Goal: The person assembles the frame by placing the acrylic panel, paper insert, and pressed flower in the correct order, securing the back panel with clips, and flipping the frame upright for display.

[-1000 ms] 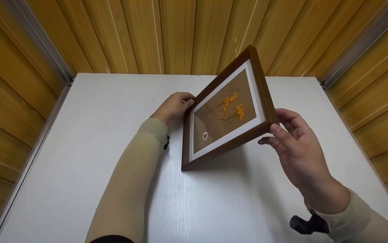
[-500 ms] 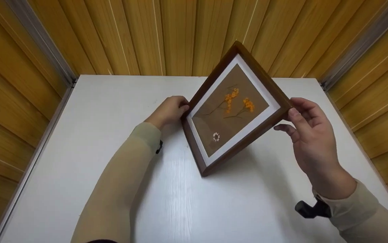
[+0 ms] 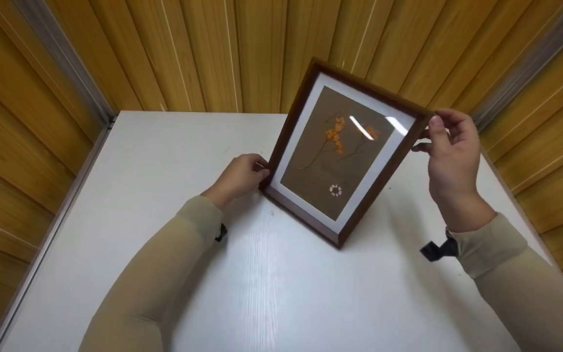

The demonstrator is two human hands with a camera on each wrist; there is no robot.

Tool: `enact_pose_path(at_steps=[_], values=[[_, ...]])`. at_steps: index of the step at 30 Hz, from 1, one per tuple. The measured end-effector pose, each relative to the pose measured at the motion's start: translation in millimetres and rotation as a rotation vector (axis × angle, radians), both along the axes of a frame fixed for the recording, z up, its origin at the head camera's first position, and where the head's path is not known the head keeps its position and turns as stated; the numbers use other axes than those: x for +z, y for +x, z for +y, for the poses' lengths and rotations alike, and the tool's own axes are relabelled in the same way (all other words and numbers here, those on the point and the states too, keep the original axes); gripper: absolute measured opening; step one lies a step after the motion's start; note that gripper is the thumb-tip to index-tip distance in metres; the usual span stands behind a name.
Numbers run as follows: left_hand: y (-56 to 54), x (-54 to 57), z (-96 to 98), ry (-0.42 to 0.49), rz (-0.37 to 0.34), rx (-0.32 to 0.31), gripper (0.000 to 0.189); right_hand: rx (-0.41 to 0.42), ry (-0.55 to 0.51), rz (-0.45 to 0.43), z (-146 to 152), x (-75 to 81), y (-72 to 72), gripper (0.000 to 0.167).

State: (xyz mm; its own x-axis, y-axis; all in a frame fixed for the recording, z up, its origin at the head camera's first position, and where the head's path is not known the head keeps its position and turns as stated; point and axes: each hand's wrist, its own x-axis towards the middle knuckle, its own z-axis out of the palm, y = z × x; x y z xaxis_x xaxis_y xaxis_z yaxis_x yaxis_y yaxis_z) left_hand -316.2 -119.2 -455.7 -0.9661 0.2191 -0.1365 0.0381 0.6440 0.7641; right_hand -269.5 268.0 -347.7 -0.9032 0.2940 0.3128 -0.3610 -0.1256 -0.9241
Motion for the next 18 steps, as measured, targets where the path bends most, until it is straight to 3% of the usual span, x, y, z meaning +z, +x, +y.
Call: enact_pose_path(at_steps=[8,18], values=[[12.9,-5.5,5.7,0.078,-0.049,-0.027,0.036,-0.051,0.096,-0.053,10.3,3.7,-38.0,0.02],[25.2,-12.1,16.4,0.102,-0.083,-0.084,0.048,-0.019,0.144,-0.164,17.4,11.4,-77.0,0.029]])
